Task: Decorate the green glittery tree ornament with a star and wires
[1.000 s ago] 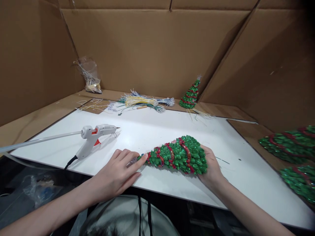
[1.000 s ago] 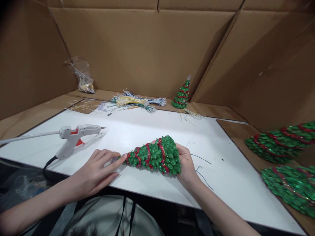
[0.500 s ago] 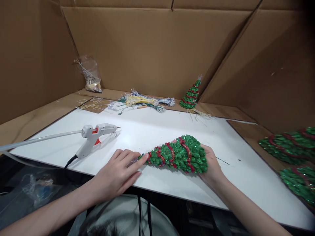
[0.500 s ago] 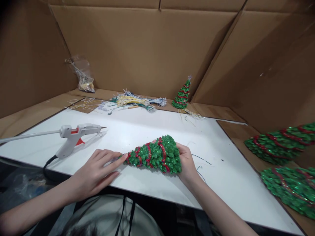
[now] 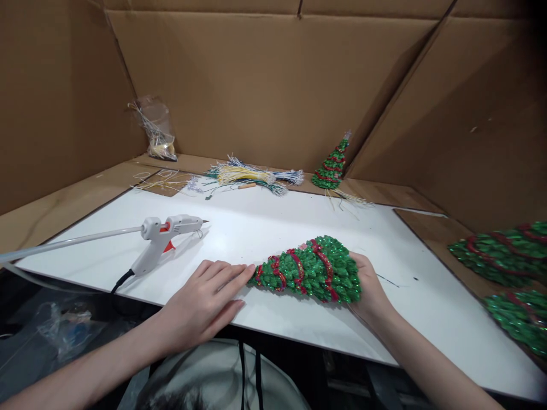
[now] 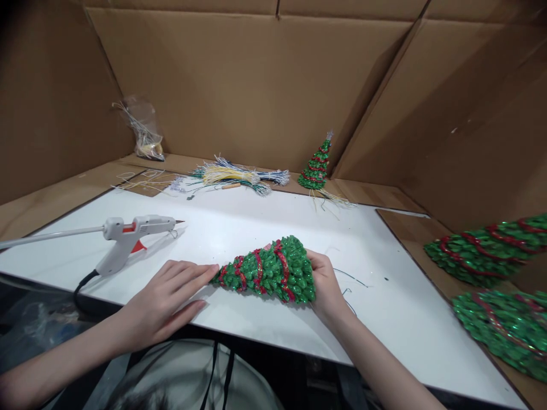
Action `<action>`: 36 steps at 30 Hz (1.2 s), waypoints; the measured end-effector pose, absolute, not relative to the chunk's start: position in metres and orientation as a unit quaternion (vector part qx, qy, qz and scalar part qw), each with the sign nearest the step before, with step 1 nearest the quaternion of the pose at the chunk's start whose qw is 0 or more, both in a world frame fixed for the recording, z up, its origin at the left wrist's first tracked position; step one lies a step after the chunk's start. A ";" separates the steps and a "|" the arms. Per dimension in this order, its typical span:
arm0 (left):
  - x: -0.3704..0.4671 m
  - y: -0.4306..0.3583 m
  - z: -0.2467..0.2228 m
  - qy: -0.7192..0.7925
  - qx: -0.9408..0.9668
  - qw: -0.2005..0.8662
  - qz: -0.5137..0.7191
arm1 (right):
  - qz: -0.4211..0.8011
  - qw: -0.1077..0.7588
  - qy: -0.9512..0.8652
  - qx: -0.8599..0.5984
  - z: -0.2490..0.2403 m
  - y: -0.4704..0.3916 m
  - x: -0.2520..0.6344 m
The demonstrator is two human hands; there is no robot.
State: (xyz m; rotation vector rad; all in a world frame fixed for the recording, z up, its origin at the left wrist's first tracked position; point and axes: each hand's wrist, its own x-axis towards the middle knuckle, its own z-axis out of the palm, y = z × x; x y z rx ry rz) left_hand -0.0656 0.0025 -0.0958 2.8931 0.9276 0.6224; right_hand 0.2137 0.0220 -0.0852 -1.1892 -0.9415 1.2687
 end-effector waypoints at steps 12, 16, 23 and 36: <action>-0.066 0.004 -0.098 0.293 0.934 0.013 0.205 | 0.555 0.541 -0.409 -0.481 -0.086 0.026 0.216; -0.066 0.003 -0.097 0.296 0.935 0.013 0.197 | 0.551 0.534 -0.427 -0.478 -0.086 0.027 0.218; -0.066 0.004 -0.097 0.302 0.936 0.011 0.182 | 0.522 0.528 -0.453 -0.493 -0.087 0.026 0.217; -0.065 0.005 -0.097 0.303 0.936 -0.003 0.182 | 0.544 0.544 -0.432 -0.471 -0.093 0.025 0.218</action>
